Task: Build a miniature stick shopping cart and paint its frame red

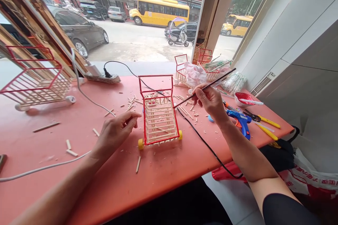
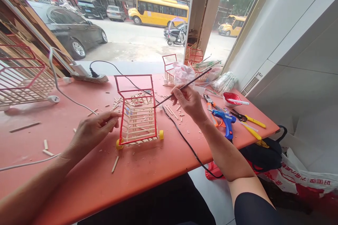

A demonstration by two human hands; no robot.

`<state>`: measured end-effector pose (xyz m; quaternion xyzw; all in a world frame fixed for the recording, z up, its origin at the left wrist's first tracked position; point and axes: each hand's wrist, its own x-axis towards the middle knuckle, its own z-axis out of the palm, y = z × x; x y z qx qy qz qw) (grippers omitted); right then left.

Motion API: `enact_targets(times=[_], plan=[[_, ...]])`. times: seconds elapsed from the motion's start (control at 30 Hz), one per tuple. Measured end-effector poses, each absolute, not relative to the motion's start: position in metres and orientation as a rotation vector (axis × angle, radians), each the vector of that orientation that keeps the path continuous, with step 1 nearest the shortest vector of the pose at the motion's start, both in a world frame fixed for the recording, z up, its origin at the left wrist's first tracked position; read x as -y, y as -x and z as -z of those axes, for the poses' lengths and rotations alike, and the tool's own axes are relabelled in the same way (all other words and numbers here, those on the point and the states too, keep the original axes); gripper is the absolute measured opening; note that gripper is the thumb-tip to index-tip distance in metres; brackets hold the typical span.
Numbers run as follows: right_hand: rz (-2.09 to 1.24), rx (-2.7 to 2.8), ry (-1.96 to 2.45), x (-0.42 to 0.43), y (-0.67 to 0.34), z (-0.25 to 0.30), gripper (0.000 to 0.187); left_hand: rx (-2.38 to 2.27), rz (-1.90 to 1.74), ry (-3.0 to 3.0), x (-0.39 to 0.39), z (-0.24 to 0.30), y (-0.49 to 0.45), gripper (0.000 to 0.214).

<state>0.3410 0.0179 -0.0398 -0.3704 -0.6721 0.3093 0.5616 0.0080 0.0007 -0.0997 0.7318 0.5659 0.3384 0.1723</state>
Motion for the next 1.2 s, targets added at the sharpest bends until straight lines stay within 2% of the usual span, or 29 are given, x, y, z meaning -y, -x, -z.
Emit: enact_targets(times=[0.3, 0.57, 0.83, 1.2], plan=[[-0.605, 1.680, 0.903, -0.012, -0.344, 0.037, 0.045, -1.600, -0.964, -2.083, -0.001, 0.099, -0.007, 0.033], [-0.433, 1.805, 0.929, -0.002, -0.342, 0.036, 0.023, -1.619, -0.966, -2.086, 0.000, 0.101, -0.006, 0.032], [-0.424, 1.769, 0.909, 0.000, -0.344, 0.035, 0.023, -1.611, -0.970, -2.075, -0.002, 0.102, -0.005, 0.030], [-0.210, 1.873, 0.901, 0.001, -0.343, 0.036, 0.019, -1.600, -0.986, -2.061, -0.001, 0.100, -0.007, 0.033]])
